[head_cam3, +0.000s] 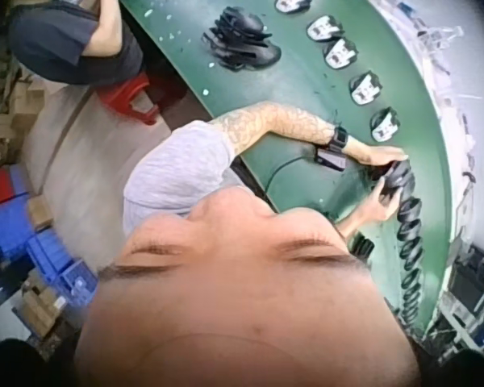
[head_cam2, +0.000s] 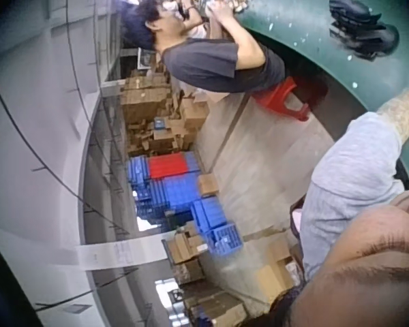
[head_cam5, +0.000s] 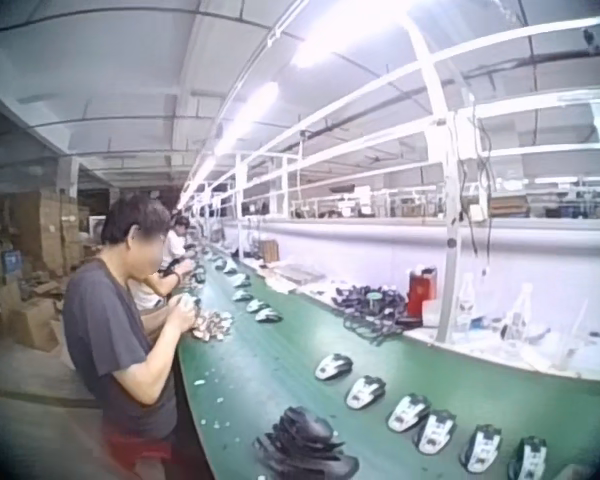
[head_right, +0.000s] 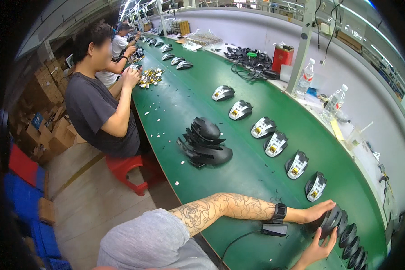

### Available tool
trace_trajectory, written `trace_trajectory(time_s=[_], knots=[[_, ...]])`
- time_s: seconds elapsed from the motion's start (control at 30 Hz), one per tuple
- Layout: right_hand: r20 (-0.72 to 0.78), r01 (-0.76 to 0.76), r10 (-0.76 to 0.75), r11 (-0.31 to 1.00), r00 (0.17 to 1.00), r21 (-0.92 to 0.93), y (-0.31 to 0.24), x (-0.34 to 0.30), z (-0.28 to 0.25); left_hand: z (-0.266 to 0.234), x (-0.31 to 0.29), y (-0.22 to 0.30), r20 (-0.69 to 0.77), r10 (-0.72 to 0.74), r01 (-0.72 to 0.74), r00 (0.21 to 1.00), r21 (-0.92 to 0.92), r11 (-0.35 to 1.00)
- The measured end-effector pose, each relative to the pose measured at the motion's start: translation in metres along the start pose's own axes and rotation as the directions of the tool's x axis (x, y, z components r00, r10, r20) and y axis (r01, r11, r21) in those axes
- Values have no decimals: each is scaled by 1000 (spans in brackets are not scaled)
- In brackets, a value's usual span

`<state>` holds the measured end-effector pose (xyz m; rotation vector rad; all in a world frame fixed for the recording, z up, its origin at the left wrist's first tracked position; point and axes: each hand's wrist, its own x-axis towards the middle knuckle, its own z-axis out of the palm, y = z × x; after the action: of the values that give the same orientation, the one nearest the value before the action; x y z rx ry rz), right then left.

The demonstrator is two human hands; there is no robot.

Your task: Assemble the outer casing and components of computer mice on a production line.

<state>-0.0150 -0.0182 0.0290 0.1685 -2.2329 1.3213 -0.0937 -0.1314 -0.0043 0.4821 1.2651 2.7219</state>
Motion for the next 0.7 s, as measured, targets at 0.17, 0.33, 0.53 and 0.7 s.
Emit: trace_trajectory(time_s=[0.17,0.33,0.53,0.7], knots=[[33,16,-15,1000,999,-27,13,2,-2,10,-6,0,46,82,-91,996,266,960],[79,58,-58,998,995,-2,27,-4,4,7,-10,-2,5,115,-108,993,374,921],[123,297,-270,879,955,-373,37,-1,3,11,-11,8,-13,61,-55,998,294,954],[163,-325,283,780,945,534,53,-3,9,6,-7,16,-114,-43,48,993,40,998]])
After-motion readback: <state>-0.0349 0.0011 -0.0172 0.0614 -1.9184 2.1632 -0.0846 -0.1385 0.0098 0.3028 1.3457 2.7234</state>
